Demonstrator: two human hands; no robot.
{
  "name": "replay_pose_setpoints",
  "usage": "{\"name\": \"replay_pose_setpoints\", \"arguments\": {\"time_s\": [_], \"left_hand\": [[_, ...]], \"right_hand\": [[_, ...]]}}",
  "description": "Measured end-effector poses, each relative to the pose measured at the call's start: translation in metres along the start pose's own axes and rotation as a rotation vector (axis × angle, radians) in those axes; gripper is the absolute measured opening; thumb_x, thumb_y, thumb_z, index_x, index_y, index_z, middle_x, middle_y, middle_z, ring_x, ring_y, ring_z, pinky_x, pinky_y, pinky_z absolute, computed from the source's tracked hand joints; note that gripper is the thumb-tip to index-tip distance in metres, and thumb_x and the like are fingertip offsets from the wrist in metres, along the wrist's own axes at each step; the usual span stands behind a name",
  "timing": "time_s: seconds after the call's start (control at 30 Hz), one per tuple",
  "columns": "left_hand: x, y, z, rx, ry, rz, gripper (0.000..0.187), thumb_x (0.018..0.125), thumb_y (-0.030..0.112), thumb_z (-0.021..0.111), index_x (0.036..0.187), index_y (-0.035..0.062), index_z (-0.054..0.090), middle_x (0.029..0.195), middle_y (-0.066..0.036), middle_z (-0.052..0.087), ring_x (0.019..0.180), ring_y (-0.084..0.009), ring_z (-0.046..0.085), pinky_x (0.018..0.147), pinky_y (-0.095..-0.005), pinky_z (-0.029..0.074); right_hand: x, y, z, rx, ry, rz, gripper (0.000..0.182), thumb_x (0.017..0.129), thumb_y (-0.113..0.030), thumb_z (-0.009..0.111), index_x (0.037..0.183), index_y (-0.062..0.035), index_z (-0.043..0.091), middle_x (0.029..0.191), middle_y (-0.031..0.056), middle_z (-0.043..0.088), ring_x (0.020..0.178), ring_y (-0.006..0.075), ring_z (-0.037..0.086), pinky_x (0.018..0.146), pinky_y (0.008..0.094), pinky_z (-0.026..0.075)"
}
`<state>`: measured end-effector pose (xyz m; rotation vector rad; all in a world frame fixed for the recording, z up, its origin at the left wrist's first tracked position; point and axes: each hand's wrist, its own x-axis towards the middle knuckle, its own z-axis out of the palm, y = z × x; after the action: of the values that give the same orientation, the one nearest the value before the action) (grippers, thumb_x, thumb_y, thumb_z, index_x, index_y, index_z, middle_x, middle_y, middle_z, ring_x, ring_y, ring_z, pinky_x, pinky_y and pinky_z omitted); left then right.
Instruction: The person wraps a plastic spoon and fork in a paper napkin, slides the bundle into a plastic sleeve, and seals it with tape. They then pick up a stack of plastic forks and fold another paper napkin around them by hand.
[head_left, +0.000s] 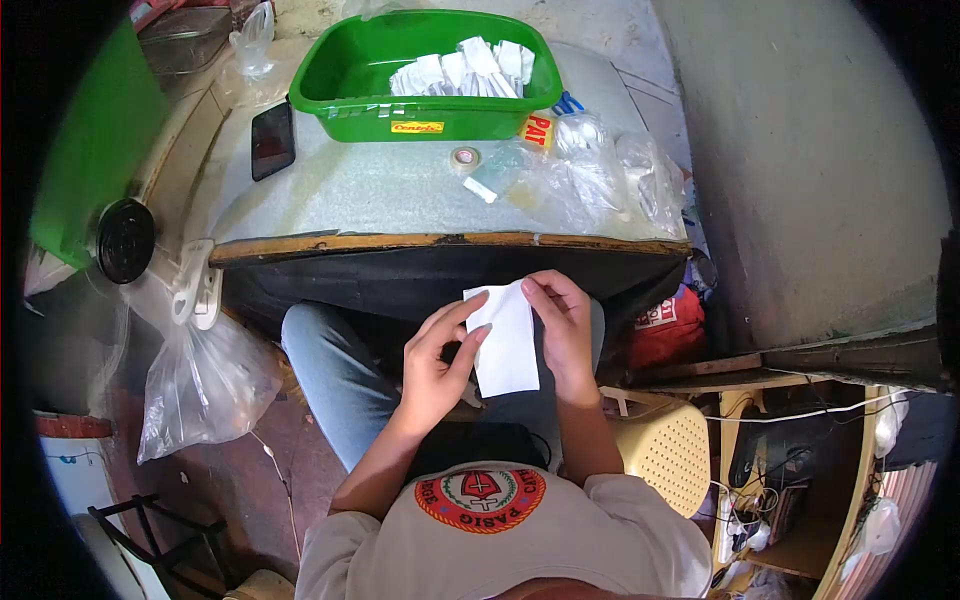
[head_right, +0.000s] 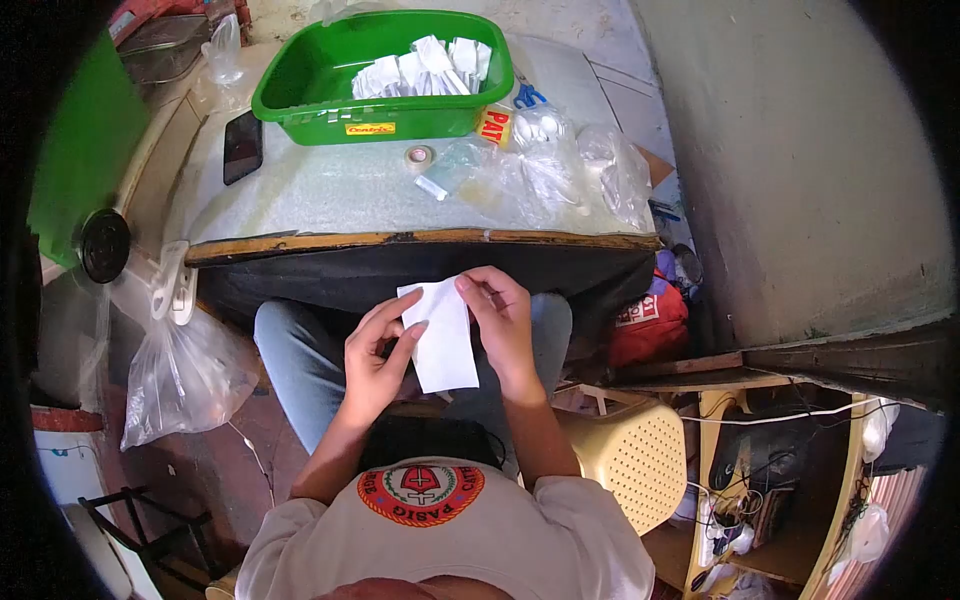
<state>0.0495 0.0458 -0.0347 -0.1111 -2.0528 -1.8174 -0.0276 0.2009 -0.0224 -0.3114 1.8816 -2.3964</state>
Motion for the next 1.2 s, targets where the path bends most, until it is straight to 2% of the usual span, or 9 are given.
{"name": "replay_pose_setpoints", "arguments": {"time_s": [0.23, 0.3, 0.43, 0.5, 0.57, 0.77, 0.83, 0.9, 1.2], "left_hand": [[0.0, 0.002, -0.001, 0.006, 0.001, -0.004, 0.039, 0.087, -0.004, 0.065, 0.125, -0.0008, 0.06, 0.115, -0.01, 0.059, 0.072, -0.001, 0.051, 0.067, -0.0161, 0.044], [0.001, 0.006, -0.001, -0.022, 0.02, -0.061, 0.039, 0.083, -0.002, 0.068, 0.122, -0.0001, 0.062, 0.116, -0.017, 0.063, 0.071, -0.0077, 0.059, 0.072, -0.0223, 0.049], [0.003, 0.007, -0.004, -0.036, -0.02, -0.068, 0.046, 0.083, -0.002, 0.069, 0.128, 0.0005, 0.058, 0.12, -0.017, 0.06, 0.069, -0.0066, 0.059, 0.07, -0.0214, 0.049], [0.003, 0.006, -0.004, -0.068, -0.106, -0.085, 0.052, 0.085, -0.007, 0.065, 0.135, -0.0008, 0.051, 0.124, -0.012, 0.054, 0.074, -0.0017, 0.057, 0.066, -0.0164, 0.045], [0.003, 0.005, -0.003, -0.084, -0.085, -0.083, 0.052, 0.084, -0.005, 0.067, 0.134, 0.0, 0.051, 0.125, -0.015, 0.055, 0.072, -0.0038, 0.059, 0.066, -0.0181, 0.047], [0.007, 0.002, -0.006, -0.118, -0.033, -0.124, 0.052, 0.084, -0.003, 0.068, 0.134, -0.0006, 0.051, 0.127, -0.017, 0.055, 0.07, -0.0048, 0.061, 0.065, -0.0196, 0.048], [0.009, 0.001, -0.005, -0.113, -0.022, -0.144, 0.052, 0.084, -0.003, 0.068, 0.134, -0.0009, 0.051, 0.127, -0.017, 0.055, 0.07, -0.0043, 0.06, 0.064, -0.0196, 0.048], [0.01, 0.0, -0.004, -0.123, -0.007, -0.129, 0.053, 0.085, -0.008, 0.065, 0.135, -0.0012, 0.049, 0.123, -0.009, 0.054, 0.069, 0.0008, 0.053, 0.058, -0.0152, 0.042], [0.011, 0.001, -0.005, -0.049, -0.019, -0.159, 0.051, 0.084, -0.004, 0.067, 0.133, -0.0017, 0.051, 0.128, -0.016, 0.056, 0.067, -0.0039, 0.058, 0.061, -0.0198, 0.047]], "right_hand": [[0.005, 0.004, 0.005, -0.026, 0.023, -0.048, 0.007, 0.091, -0.008, 0.065, 0.091, -0.0011, 0.065, 0.078, -0.0035, 0.059, 0.071, 0.0014, 0.051, 0.06, 0.0181, 0.039], [0.005, 0.004, 0.002, -0.093, -0.02, -0.053, 0.007, 0.091, -0.009, 0.065, 0.091, -0.0012, 0.065, 0.078, -0.0036, 0.059, 0.071, 0.0011, 0.051, 0.06, 0.018, 0.039], [0.006, -0.003, 0.0, -0.286, -0.026, -0.043, 0.009, 0.092, -0.011, 0.065, 0.09, -0.0013, 0.065, 0.078, -0.004, 0.059, 0.072, 0.0007, 0.05, 0.062, 0.0178, 0.039], [0.009, -0.003, -0.002, -0.279, -0.038, -0.031, 0.01, 0.092, -0.011, 0.065, 0.093, -0.0015, 0.064, 0.079, -0.0037, 0.06, 0.073, 0.0008, 0.051, 0.063, 0.0177, 0.04], [0.011, -0.001, -0.004, -0.271, -0.048, -0.02, 0.011, 0.092, -0.012, 0.066, 0.095, -0.0017, 0.064, 0.081, -0.0034, 0.06, 0.074, 0.0009, 0.051, 0.063, 0.0176, 0.04], [0.007, -0.002, -0.011, -0.114, -0.299, 0.107, 0.019, 0.092, -0.014, 0.066, 0.105, -0.0019, 0.061, 0.091, -0.0017, 0.063, 0.078, 0.002, 0.054, 0.067, 0.0188, 0.043], [0.005, -0.001, -0.015, -0.157, -0.335, 0.213, 0.017, 0.092, -0.014, 0.066, 0.103, -0.0016, 0.062, 0.089, -0.0017, 0.063, 0.078, 0.0022, 0.054, 0.067, 0.0193, 0.043], [0.005, 0.003, -0.018, -0.166, -0.333, 0.212, 0.016, 0.092, -0.014, 0.066, 0.102, -0.0017, 0.062, 0.087, -0.0019, 0.063, 0.077, 0.0022, 0.054, 0.066, 0.0192, 0.043], [0.008, 0.004, -0.019, -0.185, -0.215, 0.183, 0.011, 0.089, -0.013, 0.069, 0.089, -0.003, 0.064, 0.077, -0.0033, 0.061, 0.072, 0.0024, 0.052, 0.064, 0.0186, 0.039]]}}
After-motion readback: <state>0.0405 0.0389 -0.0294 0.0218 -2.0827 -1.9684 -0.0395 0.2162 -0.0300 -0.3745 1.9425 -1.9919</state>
